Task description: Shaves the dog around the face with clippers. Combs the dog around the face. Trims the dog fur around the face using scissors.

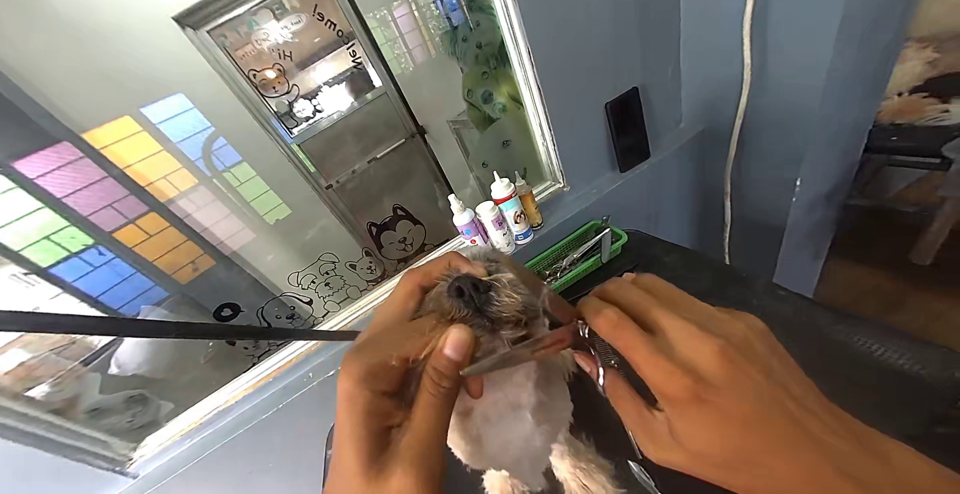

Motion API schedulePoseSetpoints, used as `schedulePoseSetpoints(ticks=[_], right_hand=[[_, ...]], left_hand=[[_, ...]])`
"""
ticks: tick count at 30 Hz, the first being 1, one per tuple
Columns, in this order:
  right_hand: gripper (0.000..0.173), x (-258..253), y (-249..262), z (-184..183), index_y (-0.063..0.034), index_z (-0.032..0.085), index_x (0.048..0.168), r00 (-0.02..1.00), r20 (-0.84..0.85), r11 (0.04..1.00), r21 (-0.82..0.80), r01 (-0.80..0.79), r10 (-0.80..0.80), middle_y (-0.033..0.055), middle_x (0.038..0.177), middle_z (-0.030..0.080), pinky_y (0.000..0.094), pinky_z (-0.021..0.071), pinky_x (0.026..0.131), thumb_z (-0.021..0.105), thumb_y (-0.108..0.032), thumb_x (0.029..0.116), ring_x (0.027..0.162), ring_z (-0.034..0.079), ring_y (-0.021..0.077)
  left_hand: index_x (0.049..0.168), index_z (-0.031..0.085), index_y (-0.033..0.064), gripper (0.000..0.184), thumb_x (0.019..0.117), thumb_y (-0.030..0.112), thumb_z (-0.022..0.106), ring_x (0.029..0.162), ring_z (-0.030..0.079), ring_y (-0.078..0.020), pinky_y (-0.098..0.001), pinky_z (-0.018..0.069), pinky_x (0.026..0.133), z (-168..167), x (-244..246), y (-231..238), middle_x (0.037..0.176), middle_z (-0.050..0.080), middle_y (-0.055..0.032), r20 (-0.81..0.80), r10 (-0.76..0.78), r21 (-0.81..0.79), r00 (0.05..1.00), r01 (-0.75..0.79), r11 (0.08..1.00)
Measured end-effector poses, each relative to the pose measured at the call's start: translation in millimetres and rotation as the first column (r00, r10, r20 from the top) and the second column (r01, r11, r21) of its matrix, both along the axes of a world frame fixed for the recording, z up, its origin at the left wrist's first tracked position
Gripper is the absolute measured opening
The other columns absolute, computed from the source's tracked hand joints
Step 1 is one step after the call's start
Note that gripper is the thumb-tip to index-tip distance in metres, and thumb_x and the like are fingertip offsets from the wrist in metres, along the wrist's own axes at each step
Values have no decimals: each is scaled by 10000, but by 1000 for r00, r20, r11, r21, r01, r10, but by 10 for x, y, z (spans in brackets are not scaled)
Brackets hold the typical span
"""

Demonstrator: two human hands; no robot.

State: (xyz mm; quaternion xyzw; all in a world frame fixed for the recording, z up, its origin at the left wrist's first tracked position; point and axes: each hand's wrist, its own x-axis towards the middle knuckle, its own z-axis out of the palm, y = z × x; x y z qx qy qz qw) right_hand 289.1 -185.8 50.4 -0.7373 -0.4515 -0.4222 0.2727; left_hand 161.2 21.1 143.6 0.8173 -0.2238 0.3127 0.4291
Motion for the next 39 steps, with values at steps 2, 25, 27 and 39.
schedulePoseSetpoints(ticks=[2,25,27,39], right_hand=[[235,30,-1,-12,-163,631,1087,1000,10,1000,-9,8,-8,22,886,568,311,381,439,501,-274,925,674,557,204],[175,106,-40,-94,-106,636,1023,1000,-18,999,32,19,-18,28,798,570,318,397,423,493,-163,939,602,559,197],[192,87,-72,-78,-116,630,1019,1000,-24,999,32,15,-14,15,797,565,312,395,426,497,-214,922,606,556,182],[174,158,-54,-74,-135,645,982,999,-35,1000,9,-9,10,-23,764,536,289,398,429,532,-179,857,599,542,149]], left_hand=[[892,709,94,285,1066,238,536,845,648,-58,-199,569,687,-18,42,-29,1306,620,-61,4,25,34,1000,-25,999],[842,676,98,308,1073,228,518,899,656,-86,-204,575,713,51,73,-89,1319,610,-70,14,45,41,999,-45,998],[840,671,95,306,1073,223,518,873,656,-74,-196,572,691,50,70,-98,1325,610,-66,18,44,47,999,-45,998],[811,652,107,321,1073,231,514,852,655,-66,-190,562,676,1,83,-78,1329,616,-60,31,85,69,996,-87,994]])
